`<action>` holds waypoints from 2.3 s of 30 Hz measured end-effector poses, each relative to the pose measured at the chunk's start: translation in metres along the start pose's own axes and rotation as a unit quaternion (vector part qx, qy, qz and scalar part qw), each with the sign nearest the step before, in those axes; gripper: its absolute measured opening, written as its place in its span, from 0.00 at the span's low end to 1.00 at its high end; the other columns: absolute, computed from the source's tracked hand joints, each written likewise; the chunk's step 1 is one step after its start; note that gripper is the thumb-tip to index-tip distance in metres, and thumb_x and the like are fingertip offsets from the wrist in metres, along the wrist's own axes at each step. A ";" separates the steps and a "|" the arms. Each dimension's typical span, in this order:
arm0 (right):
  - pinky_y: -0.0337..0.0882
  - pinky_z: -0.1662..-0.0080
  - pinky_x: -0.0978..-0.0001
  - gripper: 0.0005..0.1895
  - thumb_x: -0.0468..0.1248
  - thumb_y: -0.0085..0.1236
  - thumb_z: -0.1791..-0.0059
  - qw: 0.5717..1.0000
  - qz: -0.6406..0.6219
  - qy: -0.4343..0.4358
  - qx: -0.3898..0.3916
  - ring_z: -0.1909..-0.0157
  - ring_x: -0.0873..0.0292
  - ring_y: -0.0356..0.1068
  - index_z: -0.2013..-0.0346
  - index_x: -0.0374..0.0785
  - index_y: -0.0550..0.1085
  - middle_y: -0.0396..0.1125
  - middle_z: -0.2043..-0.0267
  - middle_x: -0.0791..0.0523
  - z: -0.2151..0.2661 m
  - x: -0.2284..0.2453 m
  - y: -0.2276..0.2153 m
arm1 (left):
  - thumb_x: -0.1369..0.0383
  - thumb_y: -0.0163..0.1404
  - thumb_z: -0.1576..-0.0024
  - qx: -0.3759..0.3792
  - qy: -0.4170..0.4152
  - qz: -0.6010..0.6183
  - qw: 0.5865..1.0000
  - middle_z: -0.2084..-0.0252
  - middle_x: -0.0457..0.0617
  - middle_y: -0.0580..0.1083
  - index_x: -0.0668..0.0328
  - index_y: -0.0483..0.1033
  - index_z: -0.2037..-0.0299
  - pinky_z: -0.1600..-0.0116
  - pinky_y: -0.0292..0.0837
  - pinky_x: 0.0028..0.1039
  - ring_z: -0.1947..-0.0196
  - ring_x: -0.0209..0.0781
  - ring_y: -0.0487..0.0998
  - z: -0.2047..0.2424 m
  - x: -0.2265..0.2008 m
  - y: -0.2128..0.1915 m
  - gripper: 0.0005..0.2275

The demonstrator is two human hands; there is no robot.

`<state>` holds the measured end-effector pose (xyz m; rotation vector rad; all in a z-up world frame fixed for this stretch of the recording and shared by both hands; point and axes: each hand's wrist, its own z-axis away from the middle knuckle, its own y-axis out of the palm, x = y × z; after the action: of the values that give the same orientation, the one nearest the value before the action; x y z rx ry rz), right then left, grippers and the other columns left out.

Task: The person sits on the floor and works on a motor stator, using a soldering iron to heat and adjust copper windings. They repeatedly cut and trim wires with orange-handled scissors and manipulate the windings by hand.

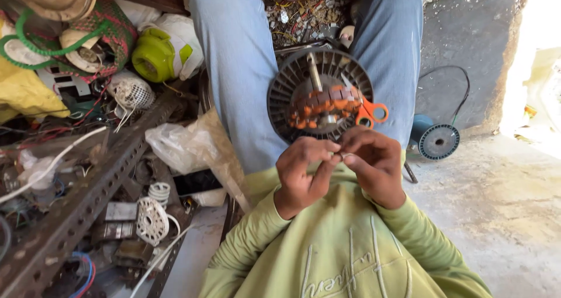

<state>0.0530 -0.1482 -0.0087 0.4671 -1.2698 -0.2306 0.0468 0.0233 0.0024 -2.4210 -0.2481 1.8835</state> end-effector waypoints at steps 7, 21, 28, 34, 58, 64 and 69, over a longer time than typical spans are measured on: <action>0.74 0.57 0.74 0.05 0.21 0.58 0.50 0.955 0.283 -0.056 -0.072 0.61 0.59 0.74 0.61 0.29 0.75 0.73 0.60 0.48 -0.047 0.034 0.007 | 0.71 0.62 0.41 -0.017 0.138 -0.229 0.963 0.46 0.49 0.74 0.56 0.74 0.50 0.43 0.71 0.44 0.48 0.51 0.74 -0.039 0.035 -0.020 0.12; 0.77 0.59 0.63 0.08 0.20 0.66 0.60 0.782 0.550 -0.285 0.072 0.64 0.50 0.76 0.68 0.29 0.79 0.74 0.67 0.48 -0.088 0.044 -0.002 | 0.69 0.63 0.41 0.069 0.144 -0.256 0.953 0.40 0.46 0.69 0.47 0.81 0.47 0.47 0.66 0.40 0.48 0.46 0.70 -0.038 0.057 -0.021 0.13; 0.78 0.59 0.63 0.08 0.20 0.66 0.59 0.798 0.544 -0.246 0.079 0.64 0.51 0.76 0.67 0.29 0.79 0.74 0.66 0.49 -0.089 0.051 0.000 | 0.68 0.63 0.40 0.106 0.151 -0.230 0.955 0.38 0.47 0.65 0.47 0.81 0.46 0.47 0.66 0.39 0.48 0.46 0.68 -0.040 0.061 -0.026 0.13; 0.77 0.60 0.63 0.09 0.20 0.64 0.60 0.788 0.548 -0.258 0.113 0.64 0.50 0.76 0.66 0.27 0.79 0.74 0.66 0.46 -0.088 0.050 0.001 | 0.71 0.62 0.38 0.136 0.149 -0.193 0.960 0.36 0.48 0.64 0.49 0.81 0.44 0.44 0.71 0.36 0.46 0.46 0.67 -0.042 0.064 -0.033 0.13; 0.72 0.63 0.66 0.07 0.27 0.72 0.59 0.775 0.570 -0.252 0.105 0.67 0.57 0.69 0.69 0.35 0.80 0.76 0.66 0.52 -0.091 0.055 -0.005 | 0.73 0.63 0.40 0.136 0.155 -0.155 0.966 0.37 0.51 0.66 0.54 0.80 0.44 0.45 0.74 0.37 0.46 0.47 0.70 -0.043 0.068 -0.037 0.14; 0.72 0.62 0.68 0.09 0.28 0.73 0.60 0.825 0.522 -0.190 0.101 0.67 0.58 0.71 0.67 0.36 0.81 0.75 0.67 0.53 -0.097 0.059 -0.001 | 0.74 0.64 0.40 0.143 0.146 -0.143 0.968 0.37 0.51 0.66 0.54 0.80 0.44 0.45 0.74 0.36 0.46 0.47 0.69 -0.045 0.067 -0.038 0.15; 0.72 0.65 0.66 0.11 0.26 0.60 0.64 0.847 0.475 -0.190 0.145 0.70 0.56 0.72 0.67 0.33 0.81 0.75 0.68 0.51 -0.109 0.060 -0.008 | 0.74 0.65 0.41 0.136 0.139 -0.123 0.973 0.37 0.50 0.66 0.52 0.80 0.45 0.47 0.72 0.34 0.49 0.45 0.70 -0.046 0.068 -0.034 0.15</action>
<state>0.1751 -0.1578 0.0155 -0.0094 -1.7928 0.7557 0.1044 0.0706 -0.0459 -2.3063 -0.2417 1.3594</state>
